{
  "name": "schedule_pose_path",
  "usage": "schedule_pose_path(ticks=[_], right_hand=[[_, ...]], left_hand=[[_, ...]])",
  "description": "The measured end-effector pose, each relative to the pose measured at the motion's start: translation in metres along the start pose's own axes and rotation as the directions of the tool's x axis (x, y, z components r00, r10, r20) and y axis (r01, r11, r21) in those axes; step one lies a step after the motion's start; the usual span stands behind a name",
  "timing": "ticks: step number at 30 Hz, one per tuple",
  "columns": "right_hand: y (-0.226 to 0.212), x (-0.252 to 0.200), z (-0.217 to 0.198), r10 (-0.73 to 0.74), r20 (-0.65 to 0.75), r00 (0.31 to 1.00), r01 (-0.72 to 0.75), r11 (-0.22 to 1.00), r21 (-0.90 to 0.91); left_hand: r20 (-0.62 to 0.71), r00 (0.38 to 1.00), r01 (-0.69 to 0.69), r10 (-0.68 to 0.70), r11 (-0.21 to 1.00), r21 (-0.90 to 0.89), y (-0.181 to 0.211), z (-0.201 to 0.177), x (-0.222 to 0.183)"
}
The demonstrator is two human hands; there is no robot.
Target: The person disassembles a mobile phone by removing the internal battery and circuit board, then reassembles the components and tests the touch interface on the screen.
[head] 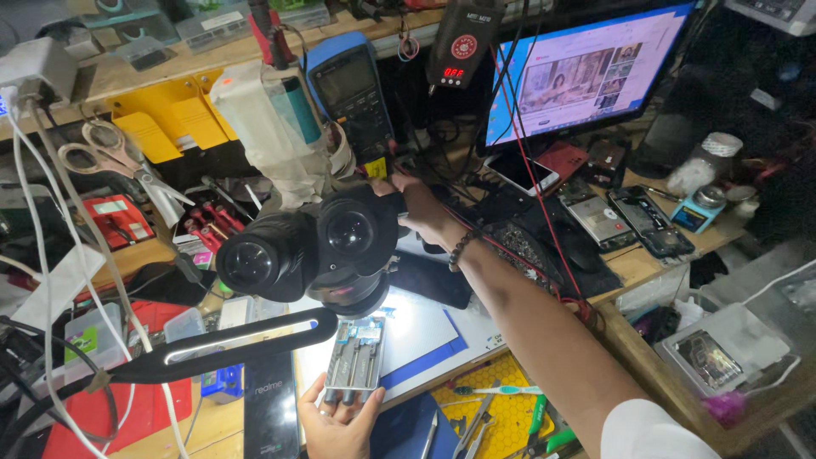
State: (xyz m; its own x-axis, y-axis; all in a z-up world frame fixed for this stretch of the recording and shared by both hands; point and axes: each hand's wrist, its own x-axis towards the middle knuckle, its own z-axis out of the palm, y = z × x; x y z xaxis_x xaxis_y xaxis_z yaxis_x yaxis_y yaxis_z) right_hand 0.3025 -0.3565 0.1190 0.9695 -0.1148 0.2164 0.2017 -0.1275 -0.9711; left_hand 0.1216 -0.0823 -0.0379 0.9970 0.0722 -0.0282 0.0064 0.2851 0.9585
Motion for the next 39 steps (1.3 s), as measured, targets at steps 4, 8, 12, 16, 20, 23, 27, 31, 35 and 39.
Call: schedule_pose_path(ticks=[4, 8, 12, 16, 20, 23, 27, 31, 35, 39], right_hand=[[0.021, 0.018, -0.009, 0.081, 0.062, 0.995, -0.087, 0.989, 0.115], [0.005, -0.003, 0.003, -0.021, -0.035, 0.999, 0.021, 1.0, -0.011], [-0.018, -0.014, 0.009, -0.333, -0.015, 0.943, 0.314, 0.902, -0.295], [-0.018, -0.011, 0.003, -0.583, 0.09, 0.807, 0.583, 0.766, -0.272], [-0.013, 0.007, -0.002, 0.125, 0.041, 0.991, -0.125, 0.992, 0.001], [-0.011, 0.027, -0.006, 0.351, 0.06, 0.934, -0.354, 0.934, 0.044], [0.003, 0.013, 0.0, -0.268, -0.04, 0.963, 0.251, 0.937, -0.244], [0.008, 0.007, 0.001, -0.31, 0.023, 0.951, 0.298, 0.89, -0.345], [-0.018, 0.013, -0.001, -0.31, 0.095, 0.946, 0.301, 0.733, -0.61], [-0.043, 0.006, -0.009, 0.274, 0.167, 0.947, -0.247, 0.954, -0.168]], left_hand=[[-0.018, 1.0, 0.019, -0.019, 1.0, 0.016, -0.003, 0.0, 0.002], [-0.004, 1.0, 0.012, -0.012, 0.999, 0.046, -0.003, -0.003, 0.002], [0.007, 1.0, 0.018, -0.018, 0.999, 0.031, -0.002, -0.001, 0.004], [-0.002, 1.0, 0.022, -0.022, 0.999, 0.046, -0.004, -0.001, 0.003], [0.004, 1.0, 0.015, -0.016, 0.998, 0.06, -0.012, -0.003, 0.009], [0.002, 1.0, 0.006, -0.007, 0.996, 0.084, -0.017, -0.009, 0.009], [0.009, 1.0, 0.002, -0.003, 0.994, 0.106, -0.017, -0.006, 0.012], [0.01, 1.0, -0.011, 0.01, 0.995, 0.1, -0.014, -0.006, 0.01], [-0.001, 1.0, -0.004, 0.004, 0.996, 0.089, -0.012, -0.005, 0.009], [-0.014, 1.0, 0.025, -0.024, 0.995, 0.096, -0.008, -0.002, 0.009]])
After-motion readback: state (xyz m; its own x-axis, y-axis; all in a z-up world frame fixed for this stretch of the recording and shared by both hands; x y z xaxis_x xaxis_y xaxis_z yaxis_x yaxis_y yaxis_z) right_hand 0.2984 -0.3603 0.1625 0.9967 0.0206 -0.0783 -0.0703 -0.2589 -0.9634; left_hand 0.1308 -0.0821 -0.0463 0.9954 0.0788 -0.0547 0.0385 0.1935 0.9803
